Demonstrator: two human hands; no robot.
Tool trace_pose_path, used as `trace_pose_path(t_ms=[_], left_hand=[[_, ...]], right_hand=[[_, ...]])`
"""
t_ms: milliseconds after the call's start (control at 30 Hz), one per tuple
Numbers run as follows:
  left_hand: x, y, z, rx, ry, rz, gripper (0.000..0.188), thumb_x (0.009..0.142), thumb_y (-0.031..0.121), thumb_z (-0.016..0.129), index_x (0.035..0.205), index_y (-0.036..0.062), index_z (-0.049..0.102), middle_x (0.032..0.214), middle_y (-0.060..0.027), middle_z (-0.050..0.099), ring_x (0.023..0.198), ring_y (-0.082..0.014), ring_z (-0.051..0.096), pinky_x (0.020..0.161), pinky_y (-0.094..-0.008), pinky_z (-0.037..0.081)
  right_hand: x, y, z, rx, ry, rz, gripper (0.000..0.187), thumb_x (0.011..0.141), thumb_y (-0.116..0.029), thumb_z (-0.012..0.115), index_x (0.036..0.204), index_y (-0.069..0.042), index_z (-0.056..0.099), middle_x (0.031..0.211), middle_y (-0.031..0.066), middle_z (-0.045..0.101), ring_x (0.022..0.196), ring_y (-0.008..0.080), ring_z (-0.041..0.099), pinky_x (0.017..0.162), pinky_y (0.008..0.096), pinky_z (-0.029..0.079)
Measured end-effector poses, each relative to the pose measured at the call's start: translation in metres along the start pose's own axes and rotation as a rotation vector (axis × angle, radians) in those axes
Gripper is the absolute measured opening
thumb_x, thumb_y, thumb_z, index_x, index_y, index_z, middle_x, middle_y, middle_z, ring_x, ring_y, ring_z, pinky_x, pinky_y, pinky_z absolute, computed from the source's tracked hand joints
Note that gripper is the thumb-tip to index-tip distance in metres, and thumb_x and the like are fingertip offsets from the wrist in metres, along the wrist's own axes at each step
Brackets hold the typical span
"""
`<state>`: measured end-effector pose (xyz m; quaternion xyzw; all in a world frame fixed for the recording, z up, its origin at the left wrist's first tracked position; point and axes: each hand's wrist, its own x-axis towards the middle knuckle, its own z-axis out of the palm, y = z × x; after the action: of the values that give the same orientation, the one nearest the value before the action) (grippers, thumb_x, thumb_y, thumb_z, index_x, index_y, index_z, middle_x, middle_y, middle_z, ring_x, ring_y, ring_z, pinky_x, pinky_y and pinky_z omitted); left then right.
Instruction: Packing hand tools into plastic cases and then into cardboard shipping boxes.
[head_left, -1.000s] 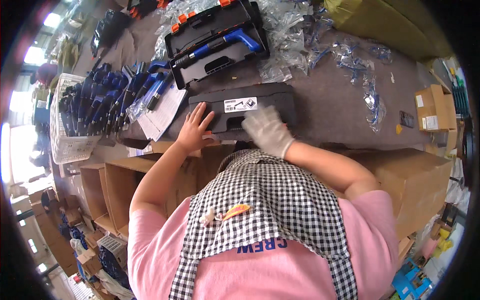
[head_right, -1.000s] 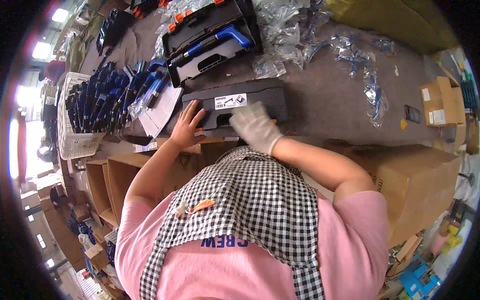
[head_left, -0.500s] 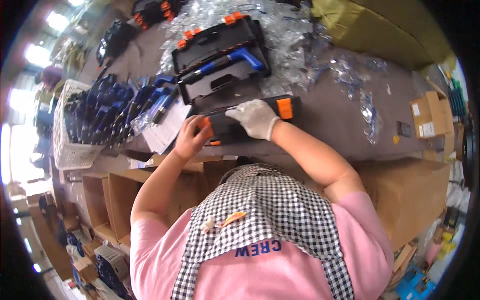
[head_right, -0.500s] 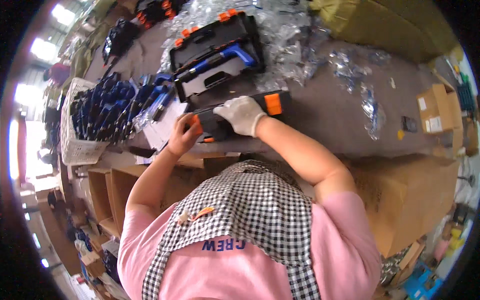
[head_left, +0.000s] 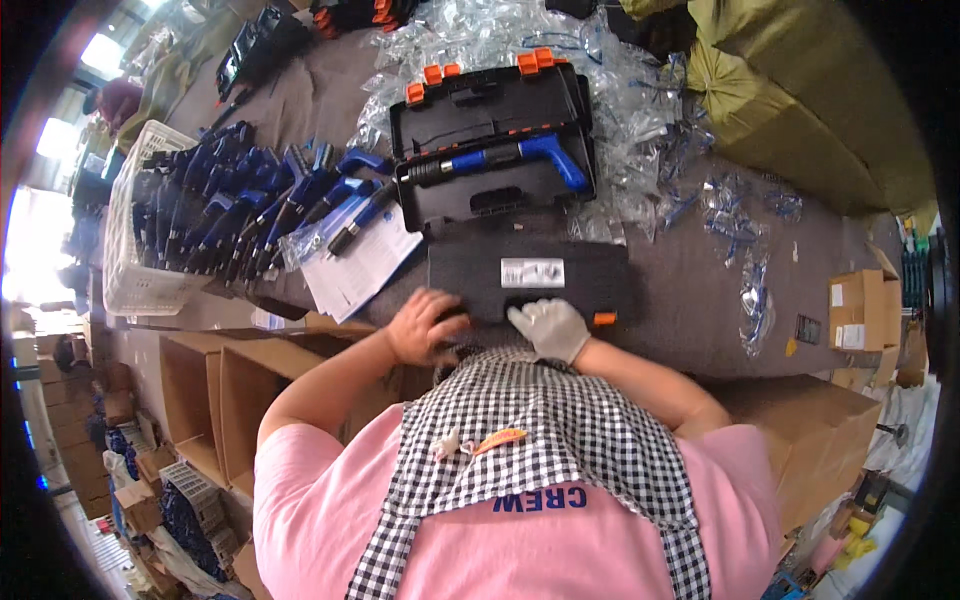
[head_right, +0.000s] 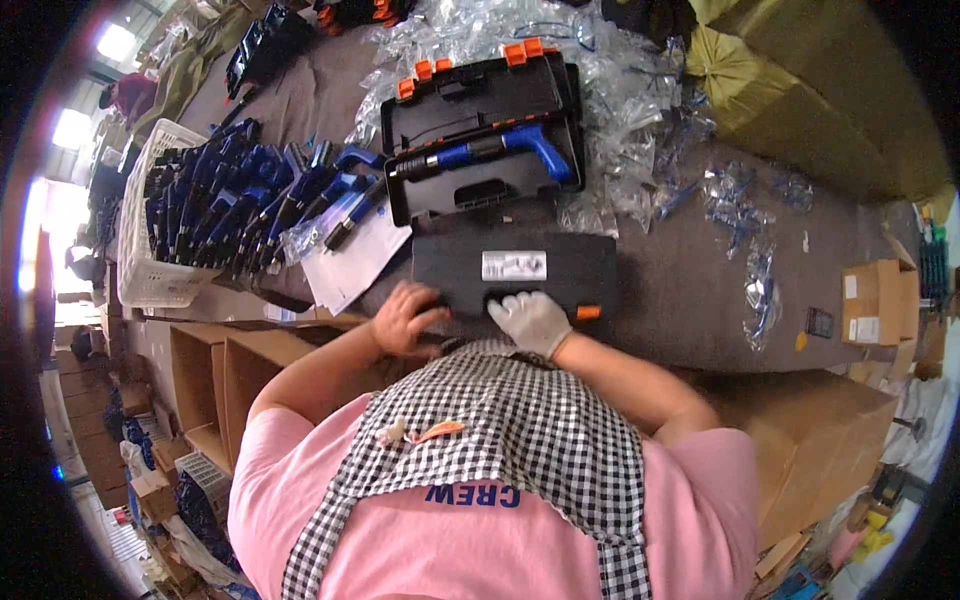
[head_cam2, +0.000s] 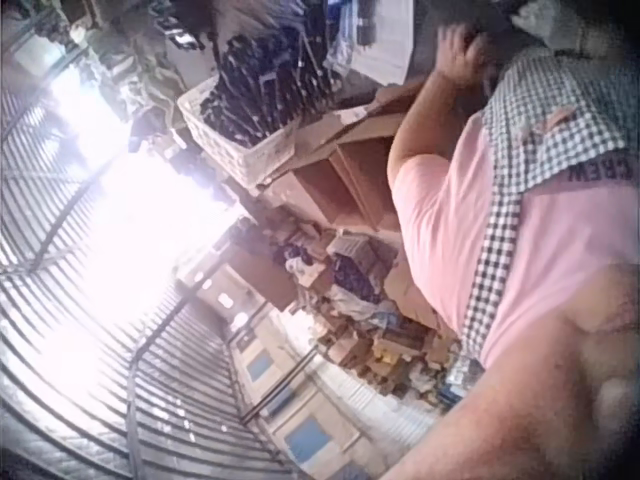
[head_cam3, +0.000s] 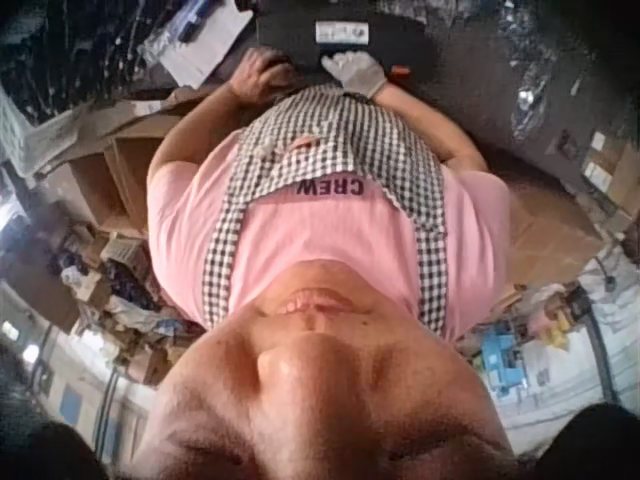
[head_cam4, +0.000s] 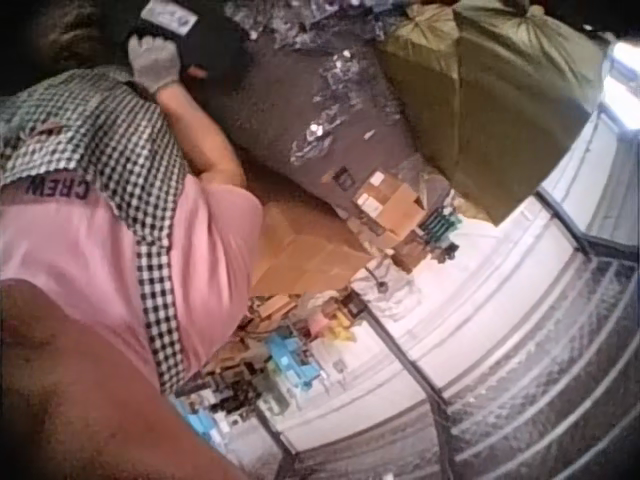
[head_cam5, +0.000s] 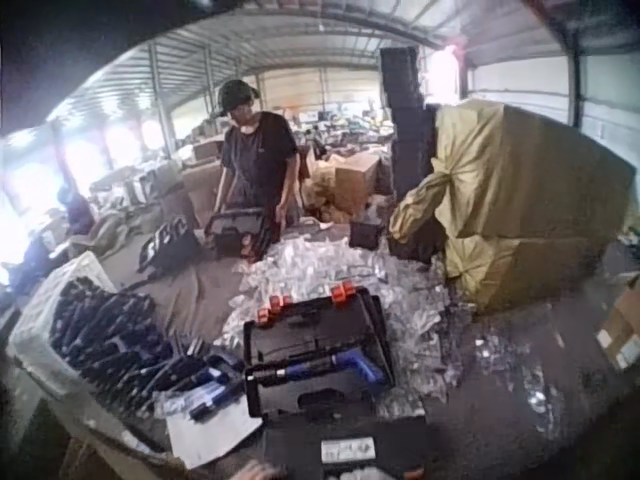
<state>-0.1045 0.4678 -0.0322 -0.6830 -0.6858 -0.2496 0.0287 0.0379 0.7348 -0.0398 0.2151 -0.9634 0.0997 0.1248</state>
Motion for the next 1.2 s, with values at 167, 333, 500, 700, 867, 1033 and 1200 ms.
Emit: trace_pose_path(t_ms=[167,333,500,700,867,1033,1200], left_hand=[[0.032,-0.066,-0.022,0.055,0.291,-0.749,0.073,0.074,0.027,0.078,0.131,-0.002,0.043,0.129,-0.0263,0.047,0.122,-0.0418,0.045,0.101,-0.0478,0.04],[0.038,-0.231,-0.007,-0.279,0.29,-1.369,0.067,0.095,0.052,0.045,0.118,-0.0109,0.053,0.108,-0.0347,0.061,0.112,-0.0457,0.056,0.097,-0.0455,0.042],[0.068,-0.241,0.0,-0.056,0.156,-1.378,0.063,0.098,0.048,0.032,0.106,-0.0063,0.063,0.109,-0.0327,0.062,0.108,-0.0471,0.057,0.095,-0.0501,0.043],[0.091,-0.165,-0.045,-0.091,0.465,-1.305,0.052,0.099,0.044,0.038,0.099,-0.002,0.062,0.101,-0.0305,0.063,0.101,-0.0487,0.058,0.087,-0.0503,0.045],[0.082,-0.054,-0.03,-0.107,0.257,-1.317,0.047,0.098,0.041,0.043,0.093,-0.0038,0.06,0.095,-0.0332,0.062,0.093,-0.0508,0.058,0.084,-0.0546,0.044],[0.058,-0.019,-0.017,-0.012,0.231,-1.282,0.035,0.094,0.035,0.049,0.092,0.0052,0.068,0.09,-0.027,0.063,0.089,-0.0439,0.061,0.079,-0.0523,0.048],[-0.02,-0.077,-0.008,0.406,0.037,-1.093,0.035,0.077,0.032,0.075,0.095,0.0033,0.068,0.103,-0.0184,0.062,0.099,-0.0372,0.058,0.087,-0.046,0.048]], right_hand=[[0.025,0.018,-0.03,0.509,-0.286,0.08,0.013,0.081,-0.019,0.06,0.087,-0.009,0.067,0.08,0.0084,0.068,0.078,0.0278,0.067,0.068,0.0406,0.054],[0.097,0.15,-0.054,0.334,0.218,0.983,0.04,0.088,-0.03,0.061,0.116,-0.002,0.059,0.109,0.0238,0.065,0.101,0.0384,0.063,0.086,0.0446,0.05],[0.108,0.219,-0.012,0.325,-0.1,1.174,0.052,0.094,-0.042,0.046,0.115,0.004,0.057,0.116,0.0316,0.059,0.114,0.0467,0.053,0.097,0.049,0.042],[0.072,0.195,-0.034,0.329,0.144,1.077,0.05,0.094,-0.036,0.039,0.12,0.003,0.058,0.122,0.0276,0.058,0.118,0.042,0.052,0.101,0.045,0.04],[-0.039,0.12,-0.064,0.388,0.201,1.065,0.04,0.097,-0.027,0.044,0.115,0.005,0.059,0.115,0.0287,0.061,0.11,0.0432,0.056,0.095,0.0459,0.042],[-0.096,0.079,-0.027,0.124,0.153,1.07,0.035,0.092,-0.02,0.045,0.107,0.007,0.061,0.104,0.0282,0.061,0.101,0.0443,0.056,0.09,0.0483,0.044],[-0.086,0.08,-0.031,0.256,0.148,1.143,0.034,0.092,-0.02,0.045,0.114,0.003,0.058,0.11,0.0271,0.059,0.105,0.0438,0.054,0.093,0.0478,0.042]])
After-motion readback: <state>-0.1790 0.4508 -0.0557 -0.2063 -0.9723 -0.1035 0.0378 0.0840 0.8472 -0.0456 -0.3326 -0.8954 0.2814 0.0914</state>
